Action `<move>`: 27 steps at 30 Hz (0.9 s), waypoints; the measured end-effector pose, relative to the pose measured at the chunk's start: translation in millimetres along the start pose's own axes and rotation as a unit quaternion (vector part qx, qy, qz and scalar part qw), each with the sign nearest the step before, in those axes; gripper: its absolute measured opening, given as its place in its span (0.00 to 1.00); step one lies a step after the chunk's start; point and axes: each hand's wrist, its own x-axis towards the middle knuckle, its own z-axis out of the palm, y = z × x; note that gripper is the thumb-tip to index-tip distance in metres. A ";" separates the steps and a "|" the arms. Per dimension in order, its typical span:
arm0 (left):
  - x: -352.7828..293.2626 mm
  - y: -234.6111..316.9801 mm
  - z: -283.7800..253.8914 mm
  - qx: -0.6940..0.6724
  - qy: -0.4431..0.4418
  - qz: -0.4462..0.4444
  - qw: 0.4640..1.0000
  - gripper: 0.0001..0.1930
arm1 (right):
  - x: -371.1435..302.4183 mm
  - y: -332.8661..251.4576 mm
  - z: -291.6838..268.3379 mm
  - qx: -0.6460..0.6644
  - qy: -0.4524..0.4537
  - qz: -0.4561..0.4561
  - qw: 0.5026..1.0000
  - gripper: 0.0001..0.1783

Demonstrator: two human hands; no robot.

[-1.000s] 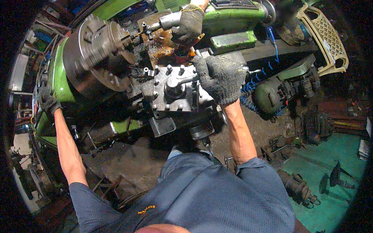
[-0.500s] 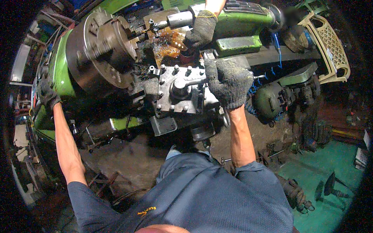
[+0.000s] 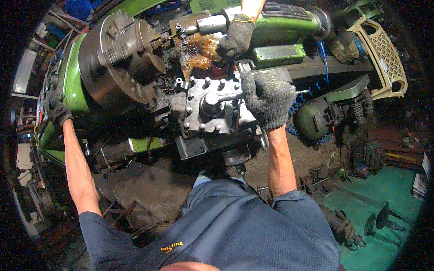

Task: The person operates a green metal lathe, using gloved hands to manipulate the cross-slide and compound rest handwheels. They repeatedly engage and disengage the carriage feed lever and adjust the tool post while the chuck rotates a metal workpiece. The person also uses a brush to apply cutting fluid to the workpiece and tool interface.

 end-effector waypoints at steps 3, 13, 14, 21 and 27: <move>-1.2 11.5 1.0 -0.037 0.001 -0.017 0.999 0.18 | -0.1 1.2 0.4 -0.001 -0.003 0.001 1.000 0.14; -0.4 -4.7 3.5 -0.054 0.010 0.007 0.998 0.18 | -3.0 5.0 2.4 -0.009 0.001 -0.001 1.000 0.15; -5.0 3.9 8.3 -0.075 0.028 0.004 0.997 0.17 | -2.6 4.1 1.8 -0.012 0.001 -0.001 1.000 0.15; -3.2 20.3 -2.2 -0.051 0.016 -0.050 0.997 0.15 | 0.1 0.2 0.3 -0.002 0.003 -0.006 1.000 0.14; -6.8 30.4 -2.2 -0.064 0.022 -0.071 0.995 0.15 | -5.1 0.8 1.2 0.010 -0.013 0.036 0.999 0.15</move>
